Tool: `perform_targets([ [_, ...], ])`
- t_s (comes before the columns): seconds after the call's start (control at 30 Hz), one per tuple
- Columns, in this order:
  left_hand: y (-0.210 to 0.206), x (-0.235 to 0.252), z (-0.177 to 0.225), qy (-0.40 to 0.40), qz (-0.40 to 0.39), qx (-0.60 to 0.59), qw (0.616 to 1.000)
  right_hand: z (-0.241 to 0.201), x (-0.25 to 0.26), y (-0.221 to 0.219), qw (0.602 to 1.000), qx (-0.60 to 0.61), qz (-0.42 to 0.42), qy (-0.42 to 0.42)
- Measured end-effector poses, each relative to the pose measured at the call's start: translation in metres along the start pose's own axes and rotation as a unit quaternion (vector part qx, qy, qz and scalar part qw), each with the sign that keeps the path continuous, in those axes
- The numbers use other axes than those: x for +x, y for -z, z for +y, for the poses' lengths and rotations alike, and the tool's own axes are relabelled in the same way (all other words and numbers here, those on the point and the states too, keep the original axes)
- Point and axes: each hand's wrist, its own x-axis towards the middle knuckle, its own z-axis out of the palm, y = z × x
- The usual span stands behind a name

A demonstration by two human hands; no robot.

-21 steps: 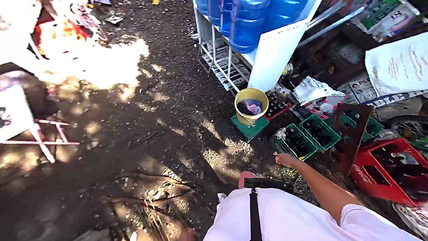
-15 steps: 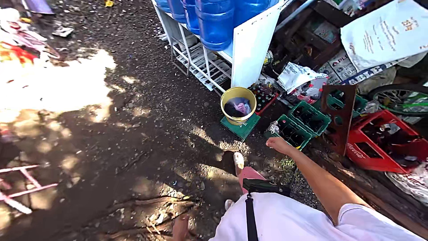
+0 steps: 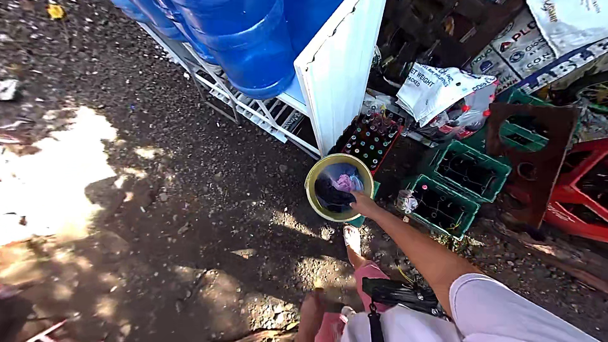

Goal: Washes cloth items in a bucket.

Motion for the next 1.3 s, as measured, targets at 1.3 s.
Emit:
perform_targets([
  [1.3, 0.181, 0.185, 0.239, -0.278, 0.041, -0.249, 0.927, 0.005, 0.107, -0.045, 0.951, 0.291, 0.073, -0.069],
])
